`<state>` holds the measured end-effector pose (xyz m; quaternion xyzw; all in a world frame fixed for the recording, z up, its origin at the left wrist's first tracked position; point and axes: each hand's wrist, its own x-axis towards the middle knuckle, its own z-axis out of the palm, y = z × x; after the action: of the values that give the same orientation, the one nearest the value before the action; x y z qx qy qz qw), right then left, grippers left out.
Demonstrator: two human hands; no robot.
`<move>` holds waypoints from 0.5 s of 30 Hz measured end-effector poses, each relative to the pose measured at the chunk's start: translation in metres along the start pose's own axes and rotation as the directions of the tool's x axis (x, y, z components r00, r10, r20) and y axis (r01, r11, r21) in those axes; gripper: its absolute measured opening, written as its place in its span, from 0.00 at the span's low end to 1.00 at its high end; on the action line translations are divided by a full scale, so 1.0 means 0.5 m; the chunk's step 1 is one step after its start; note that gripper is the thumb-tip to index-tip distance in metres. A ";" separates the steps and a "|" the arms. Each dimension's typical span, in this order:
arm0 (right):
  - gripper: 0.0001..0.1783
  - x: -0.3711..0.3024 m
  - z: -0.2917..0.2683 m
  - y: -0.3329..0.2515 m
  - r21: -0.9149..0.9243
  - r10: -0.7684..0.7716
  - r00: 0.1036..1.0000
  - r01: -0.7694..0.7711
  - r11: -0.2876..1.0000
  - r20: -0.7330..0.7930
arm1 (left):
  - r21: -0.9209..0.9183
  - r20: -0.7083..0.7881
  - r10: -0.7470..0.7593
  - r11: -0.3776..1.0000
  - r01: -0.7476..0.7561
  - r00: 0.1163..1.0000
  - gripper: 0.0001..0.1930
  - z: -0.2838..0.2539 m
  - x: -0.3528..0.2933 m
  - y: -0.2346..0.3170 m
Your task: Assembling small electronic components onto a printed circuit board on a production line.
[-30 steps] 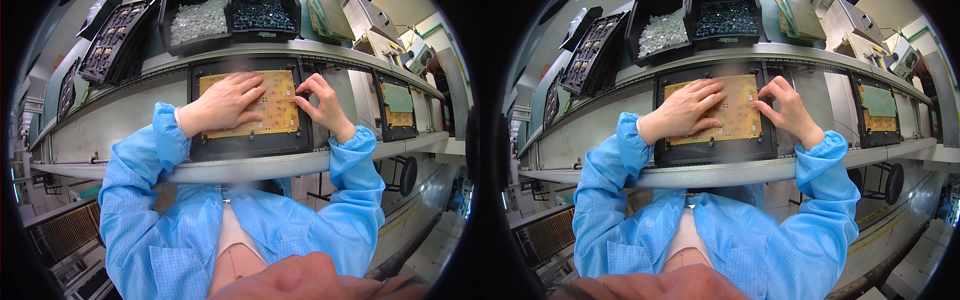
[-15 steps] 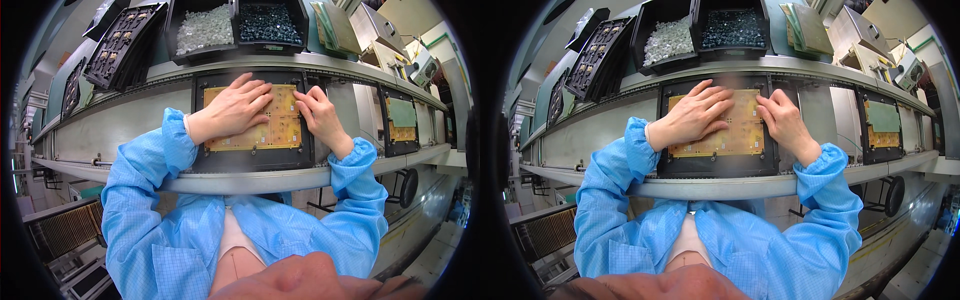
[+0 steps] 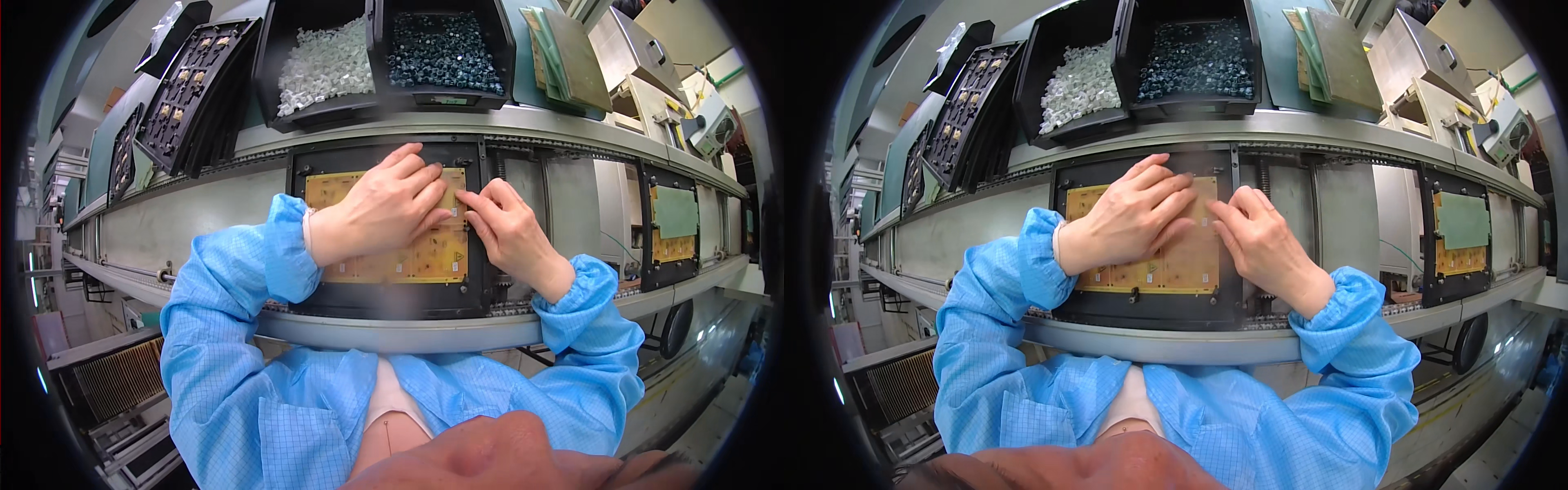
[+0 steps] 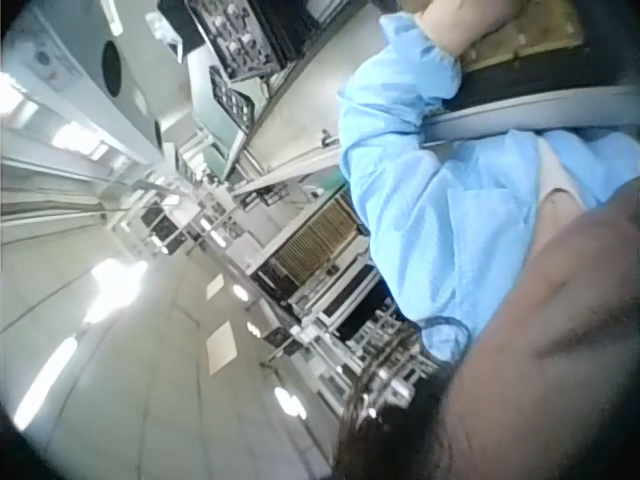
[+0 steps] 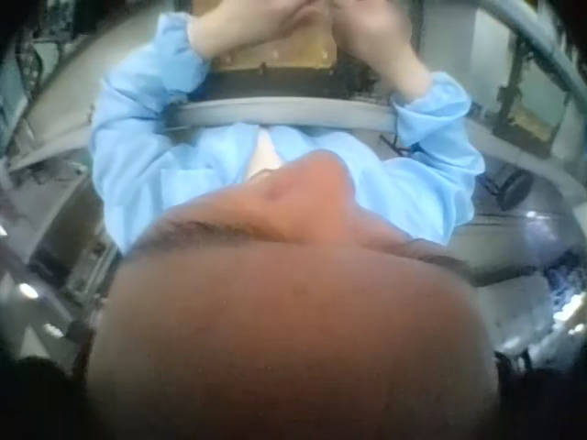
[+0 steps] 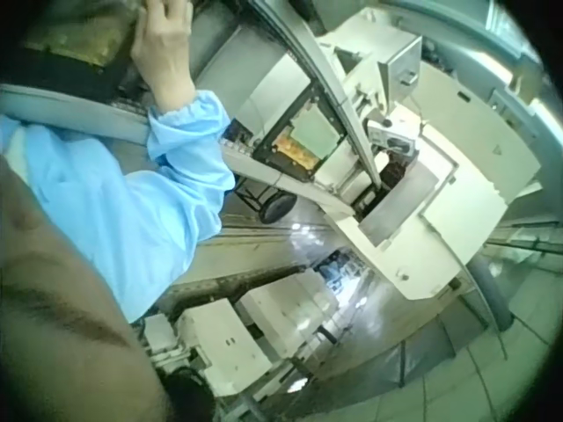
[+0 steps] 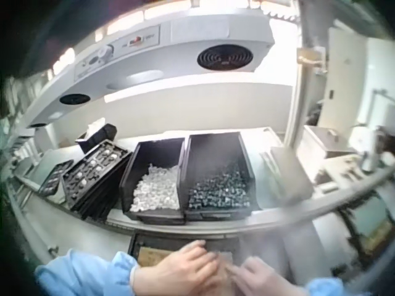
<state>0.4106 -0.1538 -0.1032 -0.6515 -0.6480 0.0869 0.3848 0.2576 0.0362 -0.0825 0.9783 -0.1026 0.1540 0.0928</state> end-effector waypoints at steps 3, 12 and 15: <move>0.14 0.006 -0.003 -0.008 -0.075 -0.025 1.000 0.026 0.997 0.011 | 0.108 0.018 0.084 0.990 -0.086 0.996 0.24 -0.002 -0.003 0.006; 0.15 0.014 0.000 -0.003 -0.134 -0.029 0.999 0.031 0.990 0.017 | 0.183 0.115 0.073 0.979 -0.094 0.991 0.23 -0.009 0.003 0.015; 0.16 0.010 -0.005 0.003 -0.099 0.006 1.000 -0.005 0.995 0.001 | -0.014 0.032 0.041 0.999 -0.041 0.999 0.18 -0.017 -0.007 -0.023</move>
<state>0.4141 -0.1501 -0.1007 -0.6714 -0.6500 0.0565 0.3514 0.2545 0.0496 -0.0773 0.9777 -0.1253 0.1395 0.0945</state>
